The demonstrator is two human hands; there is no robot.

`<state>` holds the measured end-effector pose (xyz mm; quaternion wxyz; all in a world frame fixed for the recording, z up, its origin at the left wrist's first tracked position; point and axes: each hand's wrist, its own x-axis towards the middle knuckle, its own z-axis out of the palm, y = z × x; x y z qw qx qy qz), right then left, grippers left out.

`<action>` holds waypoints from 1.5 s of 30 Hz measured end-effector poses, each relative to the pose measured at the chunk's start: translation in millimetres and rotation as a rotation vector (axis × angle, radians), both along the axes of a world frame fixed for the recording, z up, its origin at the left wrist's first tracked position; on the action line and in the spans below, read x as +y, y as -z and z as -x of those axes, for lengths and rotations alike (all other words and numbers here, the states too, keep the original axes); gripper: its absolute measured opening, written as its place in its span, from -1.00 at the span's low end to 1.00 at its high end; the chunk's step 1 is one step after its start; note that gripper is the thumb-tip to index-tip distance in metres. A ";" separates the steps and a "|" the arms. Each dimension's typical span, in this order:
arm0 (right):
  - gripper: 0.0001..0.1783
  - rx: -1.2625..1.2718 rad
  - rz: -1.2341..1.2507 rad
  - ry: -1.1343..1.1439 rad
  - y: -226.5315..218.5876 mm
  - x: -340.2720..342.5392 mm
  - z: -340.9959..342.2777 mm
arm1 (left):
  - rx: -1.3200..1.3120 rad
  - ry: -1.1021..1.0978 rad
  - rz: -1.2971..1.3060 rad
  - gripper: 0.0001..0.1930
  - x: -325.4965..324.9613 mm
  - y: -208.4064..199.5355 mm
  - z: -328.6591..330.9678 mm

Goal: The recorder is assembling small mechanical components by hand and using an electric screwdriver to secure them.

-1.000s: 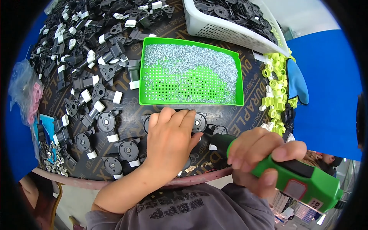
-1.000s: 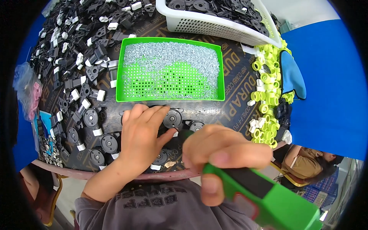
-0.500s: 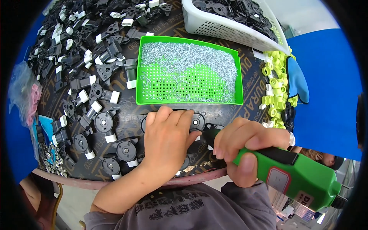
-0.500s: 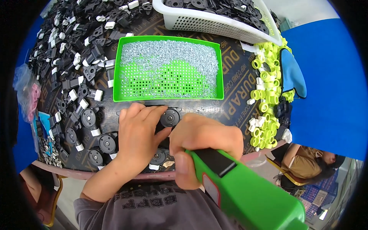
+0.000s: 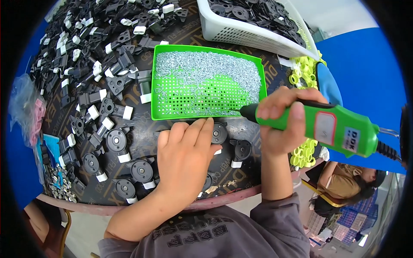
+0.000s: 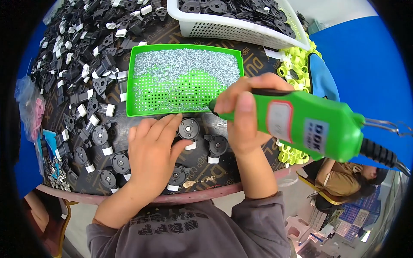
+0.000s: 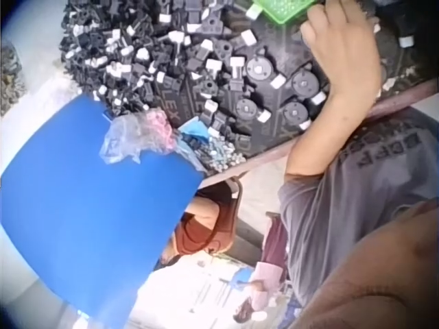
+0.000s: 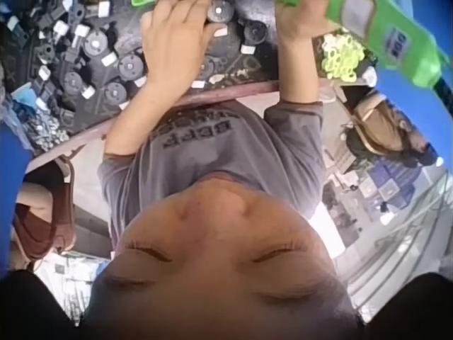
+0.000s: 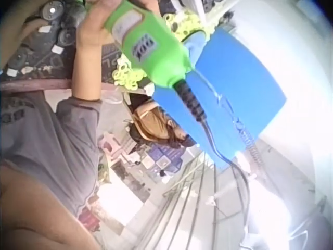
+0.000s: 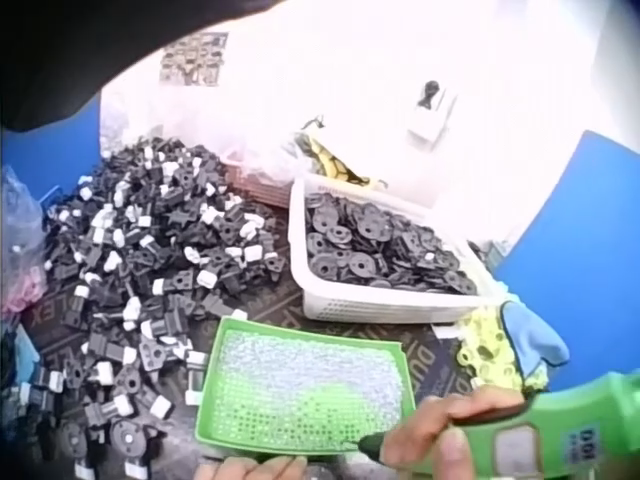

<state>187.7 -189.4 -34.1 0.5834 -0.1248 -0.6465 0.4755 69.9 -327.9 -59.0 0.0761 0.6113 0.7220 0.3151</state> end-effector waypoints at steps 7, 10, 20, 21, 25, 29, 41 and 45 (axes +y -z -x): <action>-0.71 -0.017 -0.050 0.043 8.1 4.0 0.7 | 0.037 -0.010 -0.028 -0.53 -3.8 1.9 2.8; -0.71 -0.059 -0.071 0.065 7.0 3.3 0.3 | 0.026 0.008 -0.034 -0.54 -5.0 3.1 0.4; -0.70 0.038 -0.130 -0.036 -71.5 -34.9 -44.5 | -0.096 0.137 0.040 -0.44 -10.0 -23.7 -19.7; -0.71 -0.016 -0.133 -0.076 -75.4 -40.4 -50.9 | -0.104 0.154 0.038 -0.43 -10.0 -23.0 -23.1; -0.62 -0.082 -0.041 -0.073 -52.9 -56.0 -66.5 | -0.138 0.217 0.025 -0.42 0.4 -13.0 -44.7; -0.70 -0.185 -0.056 0.052 -35.1 -55.2 -62.3 | -0.072 0.198 -0.059 -0.47 10.6 -5.0 -54.8; -0.65 -0.216 -0.001 -0.028 -24.9 -46.0 -71.0 | -0.071 0.158 -0.029 -0.54 17.1 -1.0 -57.6; -0.65 -0.196 0.042 -0.047 -27.7 -47.7 -69.9 | -0.076 0.163 -0.037 -0.54 17.8 0.3 -56.3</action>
